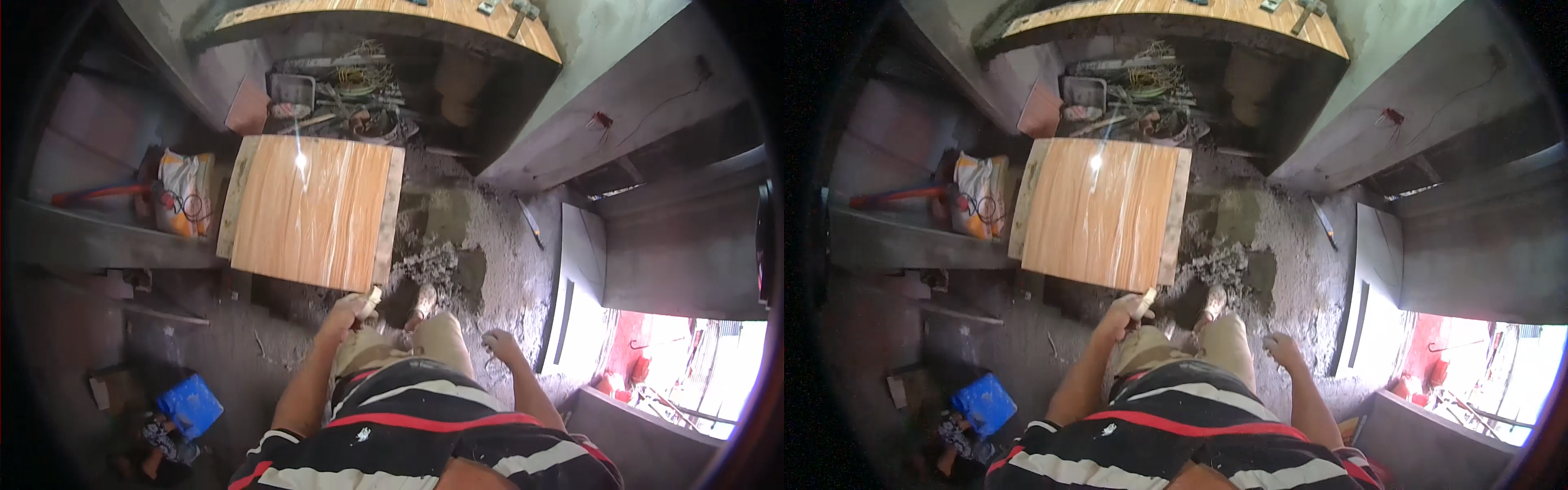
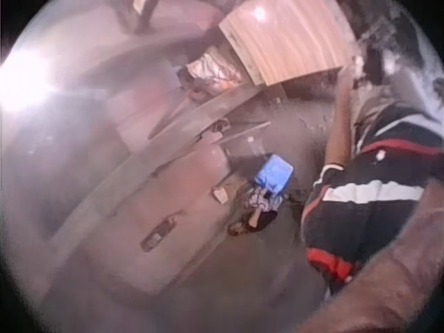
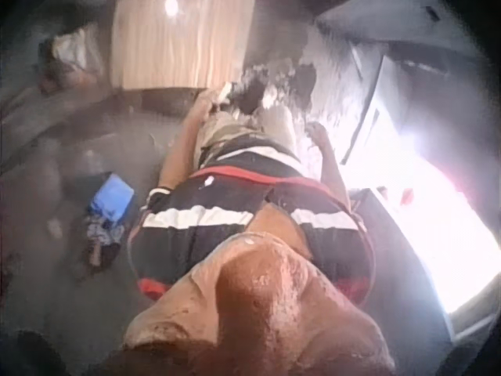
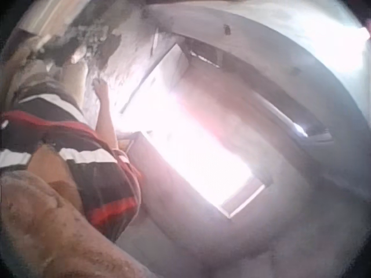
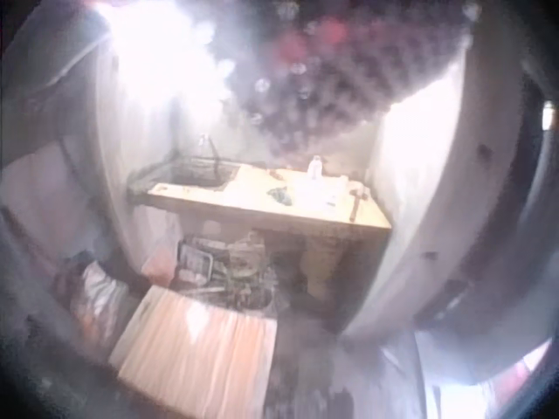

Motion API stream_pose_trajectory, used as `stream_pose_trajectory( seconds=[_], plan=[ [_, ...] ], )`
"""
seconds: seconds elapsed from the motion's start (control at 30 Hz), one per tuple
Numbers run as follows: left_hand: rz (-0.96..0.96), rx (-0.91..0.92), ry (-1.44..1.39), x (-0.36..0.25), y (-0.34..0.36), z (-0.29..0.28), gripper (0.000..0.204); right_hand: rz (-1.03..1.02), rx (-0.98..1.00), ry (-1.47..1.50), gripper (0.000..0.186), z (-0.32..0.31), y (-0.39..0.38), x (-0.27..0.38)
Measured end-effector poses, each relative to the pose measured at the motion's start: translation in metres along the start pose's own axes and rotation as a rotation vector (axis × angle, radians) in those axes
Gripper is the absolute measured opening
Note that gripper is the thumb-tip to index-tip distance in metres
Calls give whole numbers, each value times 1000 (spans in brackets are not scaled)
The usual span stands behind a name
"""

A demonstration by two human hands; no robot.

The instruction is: The person unwraps a wooden-patterned tile, removes the plastic film, and then uses a measuring tape and pencil to mark measurements on the tile surface.

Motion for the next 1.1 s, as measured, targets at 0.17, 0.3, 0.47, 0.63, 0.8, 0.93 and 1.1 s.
stream_pose_trajectory(
  seconds=[0.17, 0.3, 0.47, 0.63, 0.8, 0.93, 1.1],
  plan=[
    [-2, -144, -49, 28, -42, -54, 26, 49, 122, -37, 33, 13, 11, -44],
    [-85, -359, 49, 56, -55, -102, 24, -156, 288, -392, 32, 17, 35, -142],
    [-98, -509, 32, 56, -69, -79, 32, 277, 323, -133, 14, -38, 46, -188],
    [-62, -500, -205, 69, -43, -41, 34, 178, 357, -311, 33, -104, 121, -181],
    [-76, -313, -354, 83, -22, -17, 19, -57, 123, -381, 32, -160, 177, -72],
    [-103, -364, -440, 103, -25, -50, 17, -110, 27, -122, 32, -147, 177, 34],
    [79, -426, -424, 82, -39, -128, 15, -259, 37, -252, 32, -121, 173, 122]
  ],
)
Point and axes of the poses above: each hand's wrist, its own y-axis towards the middle knuckle, its own z-axis out of the palm, x = y × z, the point moved 10 cm from there along y, towards the middle knuckle, and after that the axes turned 6 degrees about x, right-handed, at the moved point
